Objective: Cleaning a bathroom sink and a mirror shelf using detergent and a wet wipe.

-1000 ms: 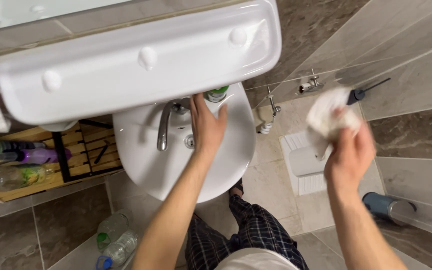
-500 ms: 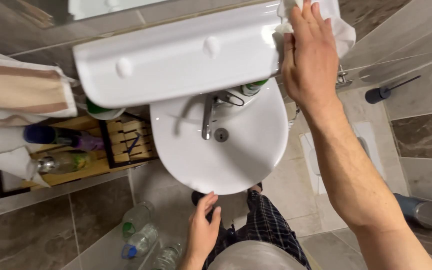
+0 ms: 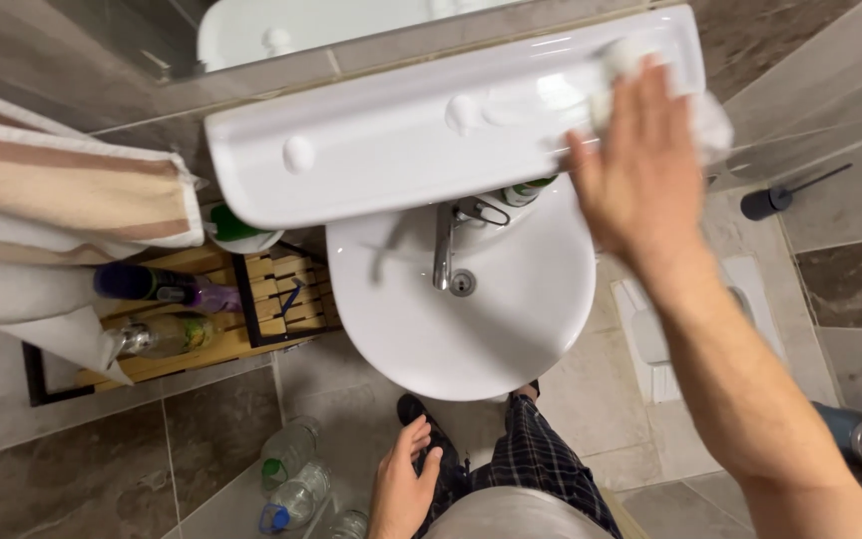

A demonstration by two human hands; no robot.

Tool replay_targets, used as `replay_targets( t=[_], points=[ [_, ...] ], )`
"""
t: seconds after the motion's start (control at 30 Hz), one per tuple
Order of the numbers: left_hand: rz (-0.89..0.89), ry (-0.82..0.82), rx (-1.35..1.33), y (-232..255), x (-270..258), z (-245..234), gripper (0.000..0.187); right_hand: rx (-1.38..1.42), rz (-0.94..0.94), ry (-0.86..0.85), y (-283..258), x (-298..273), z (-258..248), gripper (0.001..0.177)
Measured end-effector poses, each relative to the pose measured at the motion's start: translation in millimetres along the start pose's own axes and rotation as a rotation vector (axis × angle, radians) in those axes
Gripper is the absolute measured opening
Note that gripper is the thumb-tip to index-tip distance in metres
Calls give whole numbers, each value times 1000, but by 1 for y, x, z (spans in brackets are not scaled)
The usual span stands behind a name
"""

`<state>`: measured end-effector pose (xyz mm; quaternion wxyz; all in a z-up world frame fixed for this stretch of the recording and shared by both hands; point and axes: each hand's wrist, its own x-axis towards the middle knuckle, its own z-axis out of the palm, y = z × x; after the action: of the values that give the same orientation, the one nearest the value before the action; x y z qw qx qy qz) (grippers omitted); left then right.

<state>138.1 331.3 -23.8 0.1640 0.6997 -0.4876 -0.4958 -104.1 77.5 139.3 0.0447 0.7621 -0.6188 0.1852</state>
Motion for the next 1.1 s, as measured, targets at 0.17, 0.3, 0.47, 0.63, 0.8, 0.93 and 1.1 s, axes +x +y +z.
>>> replay_targets(
  t=[0.17, 0.3, 0.47, 0.63, 0.8, 0.93, 1.1],
  points=[
    [-117, -74, 41, -16, -1, 3, 45, -2, 158, -122, 2, 27, 13, 69],
    [-135, -89, 77, -39, -3, 9, 43, 170, 103, -4, -49, 41, 26, 57],
    [-252, -128, 108, -51, -4, 12, 42, 354, -13, 81, -110, 36, 32, 54],
    [-244, -65, 76, -70, -4, 19, 41, 236, -250, -103, -109, 14, 25, 71],
    [-288, -88, 72, -95, 4, 20, 43, 144, -111, -3, -66, 6, 1, 58],
    [-446, -184, 102, -100, 1, 15, 43, 99, 44, -107, -75, 21, 19, 66],
    [-506, -210, 188, -97, -5, 8, 39, 253, -50, -122, -144, 33, 35, 64]
  ],
)
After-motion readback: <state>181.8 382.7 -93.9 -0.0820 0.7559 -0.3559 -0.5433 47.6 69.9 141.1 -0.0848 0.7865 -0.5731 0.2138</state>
